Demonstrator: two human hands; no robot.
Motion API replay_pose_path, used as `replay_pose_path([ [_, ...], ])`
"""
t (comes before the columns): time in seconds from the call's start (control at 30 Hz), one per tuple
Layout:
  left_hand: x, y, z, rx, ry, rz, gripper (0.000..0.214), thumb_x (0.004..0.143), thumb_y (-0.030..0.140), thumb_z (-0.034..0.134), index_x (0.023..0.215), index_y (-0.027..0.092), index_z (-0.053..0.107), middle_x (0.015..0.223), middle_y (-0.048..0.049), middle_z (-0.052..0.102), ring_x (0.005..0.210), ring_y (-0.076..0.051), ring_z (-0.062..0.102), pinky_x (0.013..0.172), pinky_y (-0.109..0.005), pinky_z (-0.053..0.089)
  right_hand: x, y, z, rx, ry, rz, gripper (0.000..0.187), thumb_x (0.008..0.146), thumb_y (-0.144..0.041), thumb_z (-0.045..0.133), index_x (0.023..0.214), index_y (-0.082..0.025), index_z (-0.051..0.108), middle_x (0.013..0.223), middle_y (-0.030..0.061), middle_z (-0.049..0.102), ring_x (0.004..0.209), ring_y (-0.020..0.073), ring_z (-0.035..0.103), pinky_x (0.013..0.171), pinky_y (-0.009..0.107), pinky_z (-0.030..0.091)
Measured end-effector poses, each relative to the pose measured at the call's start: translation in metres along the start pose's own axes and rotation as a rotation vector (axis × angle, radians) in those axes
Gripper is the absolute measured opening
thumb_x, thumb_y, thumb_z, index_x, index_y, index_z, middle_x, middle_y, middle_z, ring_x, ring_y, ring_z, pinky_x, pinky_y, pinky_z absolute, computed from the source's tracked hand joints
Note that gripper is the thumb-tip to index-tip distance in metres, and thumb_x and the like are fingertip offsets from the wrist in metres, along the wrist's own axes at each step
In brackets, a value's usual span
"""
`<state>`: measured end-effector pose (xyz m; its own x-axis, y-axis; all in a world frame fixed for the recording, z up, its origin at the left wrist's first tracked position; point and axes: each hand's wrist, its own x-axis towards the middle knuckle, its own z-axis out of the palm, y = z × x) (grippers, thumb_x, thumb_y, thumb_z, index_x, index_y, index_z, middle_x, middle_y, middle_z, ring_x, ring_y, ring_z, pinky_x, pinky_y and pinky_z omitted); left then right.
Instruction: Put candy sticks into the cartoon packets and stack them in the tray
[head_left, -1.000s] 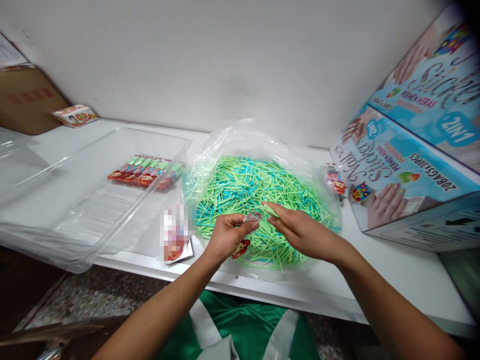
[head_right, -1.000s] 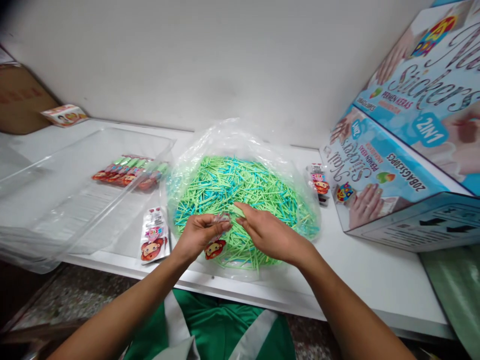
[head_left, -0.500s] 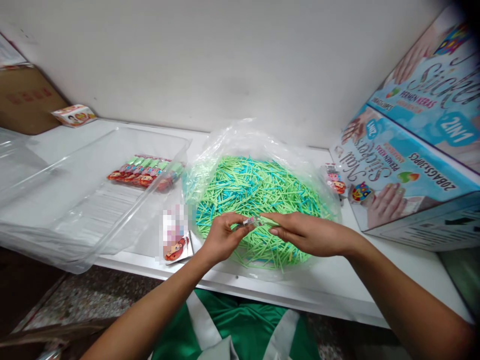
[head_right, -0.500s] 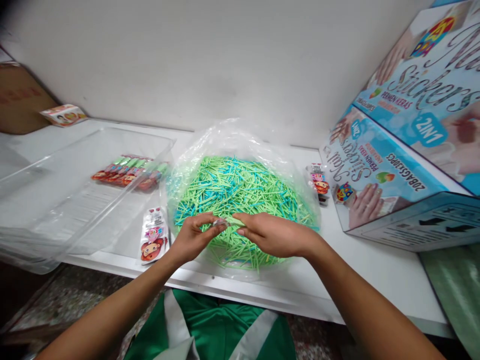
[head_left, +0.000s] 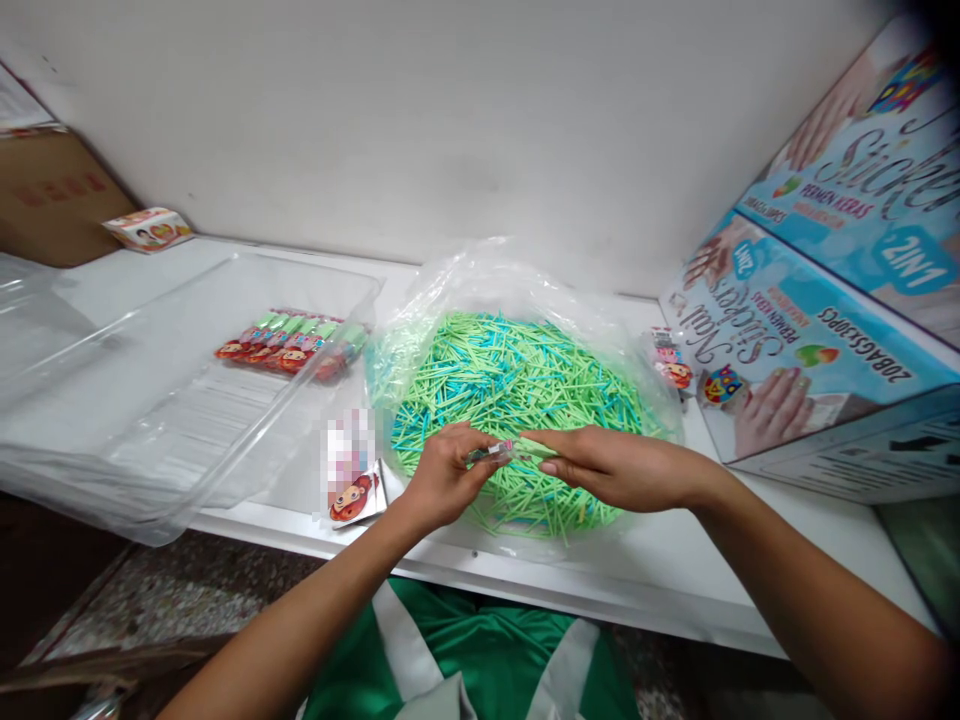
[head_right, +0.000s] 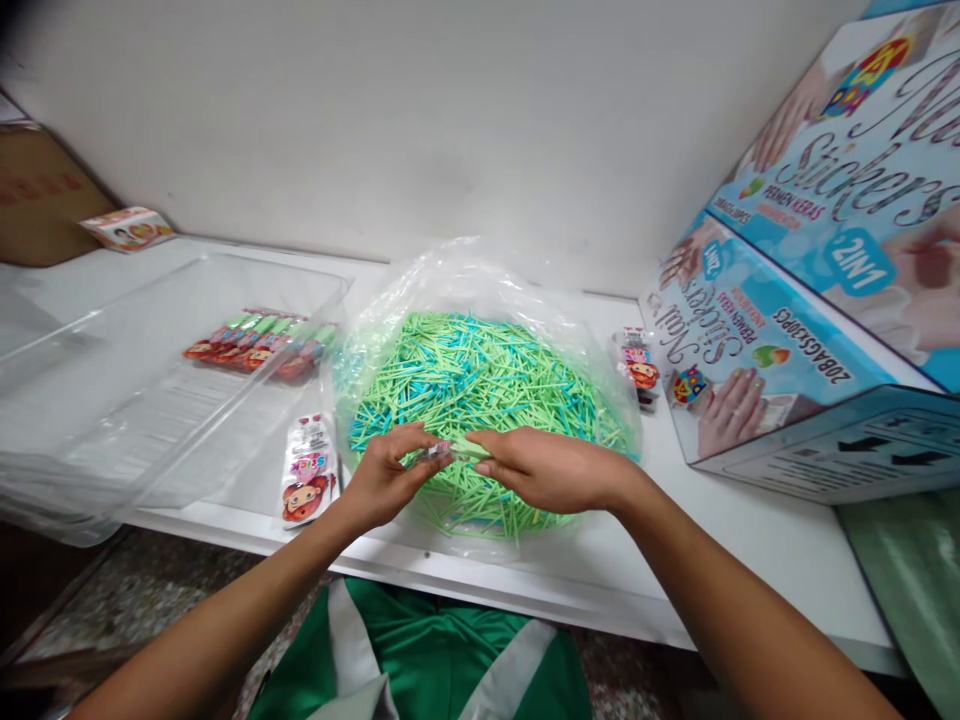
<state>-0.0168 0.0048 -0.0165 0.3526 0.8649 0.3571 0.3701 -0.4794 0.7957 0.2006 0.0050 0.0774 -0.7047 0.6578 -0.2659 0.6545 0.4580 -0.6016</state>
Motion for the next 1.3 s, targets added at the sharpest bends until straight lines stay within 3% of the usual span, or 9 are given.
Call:
replay_pose_path([
  [0.23,-0.001,0.000,-0.001,0.013,-0.008,0.026,0.012,0.081,0.032,0.061,0.085,0.025,0.070,0.080,-0.0032,0.073,0.077,-0.018,0.065,0.093,-0.037,0.040,-0.001,-0.003,0.003,-0.127,-0.044,0.060,0.055,0.095,-0.041,0.031,0.142,-0.014,0.035,0.078,0.0063,0.066,0.066,0.0177,0.059,0.065,0.027,0.043],
  [0.4,-0.001,0.003,-0.005,0.130,-0.030,0.185,0.013,0.084,0.024,0.056,0.090,0.023,0.067,0.083,-0.0030,0.072,0.079,-0.016,0.065,0.098,-0.040,0.036,0.002,-0.003,0.004,-0.188,-0.098,0.104,0.061,0.095,-0.041,0.030,0.146,-0.008,0.025,0.077,0.0090,0.067,0.064,0.0187,0.058,0.061,0.027,0.042],
  [0.53,0.000,0.006,-0.007,0.336,-0.106,0.294,0.016,0.087,0.021,0.049,0.095,0.018,0.063,0.086,-0.0053,0.071,0.082,-0.017,0.064,0.100,-0.044,0.032,0.006,-0.002,0.007,-0.255,-0.147,0.106,0.065,0.093,-0.037,0.034,0.147,-0.004,0.018,0.087,0.0155,0.069,0.073,0.0226,0.061,0.060,0.027,0.041],
  [0.63,0.001,0.014,-0.007,0.407,-0.231,0.298,0.021,0.089,0.020,0.043,0.103,0.018,0.059,0.091,-0.0065,0.069,0.088,-0.019,0.063,0.102,-0.046,0.030,0.012,-0.002,0.013,-0.312,-0.154,0.117,0.069,0.090,-0.027,0.040,0.148,-0.003,0.009,0.090,0.0173,0.069,0.073,0.0234,0.062,0.058,0.028,0.039],
  [0.73,0.001,0.024,-0.004,0.360,-0.390,0.202,0.023,0.088,0.021,0.042,0.108,0.016,0.053,0.095,-0.0095,0.067,0.091,-0.022,0.061,0.092,-0.042,0.038,0.018,-0.002,0.016,-0.341,-0.141,0.127,0.075,0.085,-0.018,0.046,0.148,-0.006,0.007,0.090,0.0154,0.071,0.075,0.0235,0.063,0.060,0.028,0.040],
  [0.8,0.000,0.029,-0.001,0.247,-0.458,0.089,0.022,0.089,0.025,0.041,0.106,0.016,0.051,0.095,-0.0104,0.065,0.087,-0.023,0.060,0.079,-0.035,0.043,0.023,-0.002,0.015,-0.322,-0.126,0.123,0.075,0.083,-0.017,0.050,0.149,-0.011,0.013,0.090,0.0137,0.071,0.076,0.0230,0.063,0.061,0.027,0.041],
  [1.03,-0.005,0.032,0.006,-0.420,-0.433,-0.267,0.028,0.092,0.041,0.035,0.082,0.018,0.047,0.072,-0.0004,0.053,0.055,-0.011,0.047,0.055,-0.024,0.038,0.024,0.004,-0.001,-0.021,-0.005,-0.069,0.066,0.080,-0.029,0.058,0.142,-0.022,0.036,0.117,0.0094,0.063,0.095,0.0201,0.061,0.075,0.027,0.045],
  [1.17,-0.008,0.034,0.015,-0.719,-0.462,-0.458,0.031,0.087,0.047,0.045,0.078,0.017,0.047,0.064,0.0019,0.050,0.044,-0.006,0.040,0.042,-0.020,0.032,0.027,0.012,0.014,0.307,0.202,-0.101,0.051,0.088,-0.035,0.049,0.138,-0.026,0.041,0.116,0.0071,0.060,0.094,0.0170,0.059,0.077,0.030,0.048],
  [1.3,-0.014,0.031,0.025,-0.893,-0.273,-0.571,0.030,0.085,0.045,0.050,0.082,0.016,0.048,0.066,0.0026,0.050,0.043,-0.004,0.038,0.042,-0.018,0.032,0.029,0.018,0.035,0.649,0.547,0.053,0.044,0.091,-0.044,0.042,0.127,-0.021,0.052,0.107,0.0091,0.063,0.089,0.0172,0.061,0.074,0.032,0.049],
])
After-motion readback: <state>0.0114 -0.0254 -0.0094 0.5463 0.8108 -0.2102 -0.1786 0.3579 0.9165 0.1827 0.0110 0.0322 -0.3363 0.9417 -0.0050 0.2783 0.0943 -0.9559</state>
